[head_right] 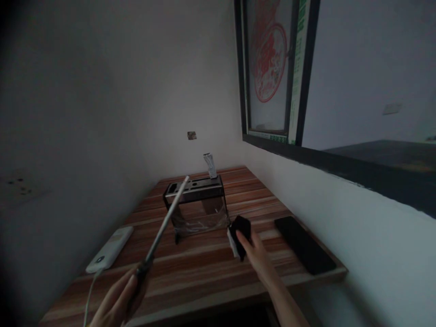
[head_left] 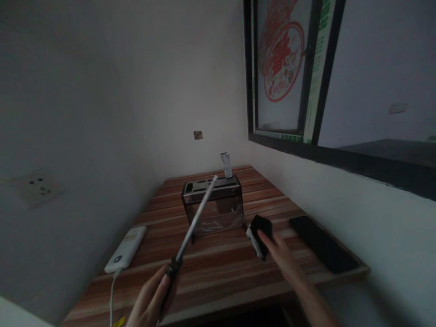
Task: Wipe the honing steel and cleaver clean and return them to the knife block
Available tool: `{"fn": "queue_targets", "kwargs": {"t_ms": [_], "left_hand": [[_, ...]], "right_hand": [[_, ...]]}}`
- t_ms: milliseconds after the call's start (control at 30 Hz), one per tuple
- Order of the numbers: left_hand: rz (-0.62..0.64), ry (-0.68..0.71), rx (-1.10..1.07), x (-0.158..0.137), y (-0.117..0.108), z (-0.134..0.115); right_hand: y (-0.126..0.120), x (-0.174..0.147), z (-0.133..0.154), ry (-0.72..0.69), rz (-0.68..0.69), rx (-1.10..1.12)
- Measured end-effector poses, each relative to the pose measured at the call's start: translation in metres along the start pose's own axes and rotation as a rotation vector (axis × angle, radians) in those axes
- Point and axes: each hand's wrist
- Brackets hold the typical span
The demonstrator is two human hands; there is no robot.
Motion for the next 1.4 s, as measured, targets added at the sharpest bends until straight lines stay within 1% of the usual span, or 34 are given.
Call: {"fn": "queue_targets", "kwargs": {"t_ms": [67, 100, 200, 233, 333, 400, 500, 600, 667, 733, 800, 867, 967, 1067, 1167, 1233, 1300, 1400], "left_hand": [[-0.115, 0.036, -0.005, 0.017, -0.009, -0.011], [-0.072, 0.049, 0.01, 0.025, -0.014, -0.018], [-0.048, 0.134, 0.037, 0.048, -0.028, -0.043], [-0.016, 0.146, 0.075, 0.055, -0.033, -0.051], [-0.034, 0.177, 0.27, 0.072, -0.048, -0.069], [-0.06, 0.191, 0.398, 0.082, -0.056, -0.079], [-0.044, 0.201, 0.517, 0.094, -0.063, -0.095], [-0.011, 0.213, 0.616, 0.105, -0.073, -0.113], [0.005, 0.206, 0.695, 0.112, -0.084, -0.123], [0.008, 0.216, 0.781, 0.118, -0.1, -0.133], [-0.016, 0.231, 0.867, 0.124, -0.119, -0.14], [-0.037, 0.241, 0.95, 0.13, -0.138, -0.147], [-0.04, 0.351, 1.099, 0.139, -0.164, -0.158], [-0.025, 0.485, 1.258, 0.147, -0.181, -0.176], [-0.039, 0.569, 1.423, 0.157, -0.187, -0.2], [-0.055, 0.604, 1.529, 0.165, -0.185, -0.219], [-0.026, 0.609, 1.622, 0.174, -0.179, -0.238], [0.071, 0.585, 1.644, 0.183, -0.166, -0.266]], "right_hand": [[0.011, -0.001, -0.006, 0.021, 0.175, -0.016], [0.016, -0.001, -0.007, 0.025, 0.24, -0.005], [0.029, -0.001, -0.009, 0.016, 0.348, 0.089], [0.032, -0.002, -0.009, 0.01, 0.391, 0.129], [0.041, -0.005, -0.005, 0.012, 0.563, 0.233], [0.046, -0.007, -0.002, 0.05, 0.67, 0.242], [0.048, -0.006, 0.001, 0.127, 0.766, 0.213], [0.042, 0.001, -0.001, 0.157, 0.802, 0.209], [0.033, 0.008, -0.003, 0.16, 0.801, 0.192], [0.021, 0.015, -0.003, 0.154, 0.771, 0.162], [0.009, 0.021, -0.002, 0.141, 0.71, 0.128], [0.0, 0.028, 0.0, 0.119, 0.621, 0.079], [-0.008, 0.042, 0.009, 0.047, 0.465, 0.045], [-0.009, 0.06, 0.02, -0.051, 0.313, 0.106], [-0.003, 0.081, 0.03, -0.175, 0.153, 0.142], [0.004, 0.095, 0.034, -0.272, 0.091, 0.128], [0.012, 0.109, 0.035, -0.337, 0.107, 0.105], [0.021, 0.125, 0.035, -0.35, 0.196, 0.094]]}}
Point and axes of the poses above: each hand's wrist, its own x-axis towards the middle knuckle, its own y-axis out of the palm, z = x × y, and after that the axes turned 14 degrees about z, right-handed
